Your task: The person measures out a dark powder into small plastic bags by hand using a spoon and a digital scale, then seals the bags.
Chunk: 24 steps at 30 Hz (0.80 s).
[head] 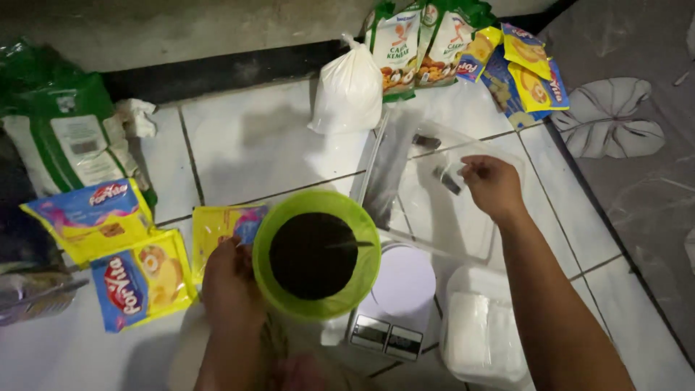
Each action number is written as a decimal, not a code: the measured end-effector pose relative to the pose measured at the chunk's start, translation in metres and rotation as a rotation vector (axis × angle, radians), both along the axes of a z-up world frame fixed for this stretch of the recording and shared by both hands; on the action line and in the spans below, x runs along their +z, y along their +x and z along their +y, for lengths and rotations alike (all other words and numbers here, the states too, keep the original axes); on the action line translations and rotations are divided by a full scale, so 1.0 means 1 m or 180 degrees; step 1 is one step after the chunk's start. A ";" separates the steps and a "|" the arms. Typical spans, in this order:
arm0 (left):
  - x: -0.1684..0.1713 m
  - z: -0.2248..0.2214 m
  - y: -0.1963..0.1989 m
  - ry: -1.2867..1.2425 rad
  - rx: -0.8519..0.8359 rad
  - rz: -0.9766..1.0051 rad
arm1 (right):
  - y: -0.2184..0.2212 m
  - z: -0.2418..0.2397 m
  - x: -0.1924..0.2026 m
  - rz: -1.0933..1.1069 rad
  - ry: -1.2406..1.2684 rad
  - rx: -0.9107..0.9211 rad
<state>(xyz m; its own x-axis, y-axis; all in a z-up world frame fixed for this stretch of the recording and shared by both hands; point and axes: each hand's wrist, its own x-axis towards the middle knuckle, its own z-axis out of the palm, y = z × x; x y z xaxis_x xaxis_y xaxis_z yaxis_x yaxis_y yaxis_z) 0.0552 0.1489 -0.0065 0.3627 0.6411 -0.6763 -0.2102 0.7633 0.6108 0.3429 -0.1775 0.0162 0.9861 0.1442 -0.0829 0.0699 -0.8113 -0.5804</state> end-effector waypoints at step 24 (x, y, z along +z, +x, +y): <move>-0.017 0.004 -0.001 0.1423 -0.1047 0.1961 | 0.103 0.019 -0.092 -0.0361 0.1096 -0.0525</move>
<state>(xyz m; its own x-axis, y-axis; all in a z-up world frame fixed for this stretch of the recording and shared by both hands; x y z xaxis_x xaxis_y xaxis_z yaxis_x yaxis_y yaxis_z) 0.0543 0.1526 -0.0234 0.2266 0.8225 -0.5217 0.4530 0.3852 0.8040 0.4462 -0.1582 -0.0761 0.9984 -0.0165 0.0534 0.0342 -0.5762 -0.8166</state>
